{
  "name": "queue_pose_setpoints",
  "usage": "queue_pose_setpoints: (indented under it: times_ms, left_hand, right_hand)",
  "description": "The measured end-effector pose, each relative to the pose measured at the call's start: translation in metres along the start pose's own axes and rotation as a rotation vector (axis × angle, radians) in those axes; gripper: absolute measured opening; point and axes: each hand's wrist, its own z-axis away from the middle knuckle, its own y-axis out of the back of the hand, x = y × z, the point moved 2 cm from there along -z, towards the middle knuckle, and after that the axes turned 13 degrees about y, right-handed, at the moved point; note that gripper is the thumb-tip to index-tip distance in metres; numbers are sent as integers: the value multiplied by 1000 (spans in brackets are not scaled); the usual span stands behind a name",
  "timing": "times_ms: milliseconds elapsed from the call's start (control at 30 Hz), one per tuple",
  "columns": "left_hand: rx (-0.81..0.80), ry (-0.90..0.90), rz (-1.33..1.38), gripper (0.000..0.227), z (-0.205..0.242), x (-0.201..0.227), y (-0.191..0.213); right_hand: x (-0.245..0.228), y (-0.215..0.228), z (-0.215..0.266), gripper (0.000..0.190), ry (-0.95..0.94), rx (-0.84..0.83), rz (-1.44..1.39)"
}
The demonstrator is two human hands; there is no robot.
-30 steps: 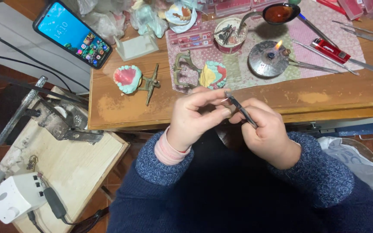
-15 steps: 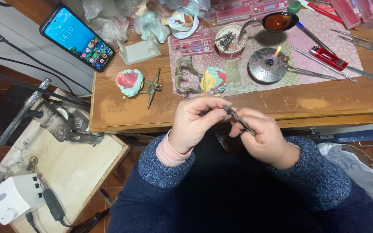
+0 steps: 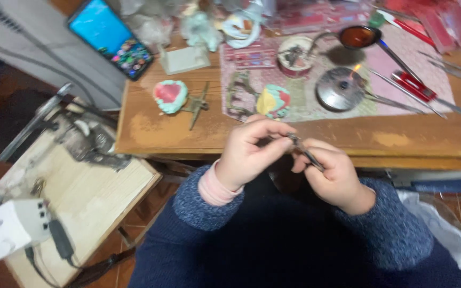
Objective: The person works on a dental mold, using a metal tool to shape and smooth the material. They then open a drawer to retrieve a wire and a red-handled tool, using the tool to bend the wire. Finally, they use pliers to cut and adjust the wire on the dental mold.
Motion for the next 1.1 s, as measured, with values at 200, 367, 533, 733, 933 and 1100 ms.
queue_pose_setpoints:
  times_ms: [200,367,533,733,933,1100]
  left_hand:
    - [170,-233,-417,12,3,23,9]
    - [165,-290,-517,11,4,32,9]
    - [183,-333,-568,10,9,35,6]
    - [252,-301,-533,8,7,26,-4]
    - [245,-357,-593,6,-1,28,-1]
    - [280,-344,-641,3,2,27,9]
  right_hand:
    - [-7,-9,-3,19,-68,92,174]
    - [-7,-11,0,20,-45,135,217]
    - [-5,-15,0,21,-6,197,250]
    - [-8,-22,1,19,50,244,426]
    - [-22,-7,-15,22,37,217,326]
    - [-10,32,1,24,70,74,493]
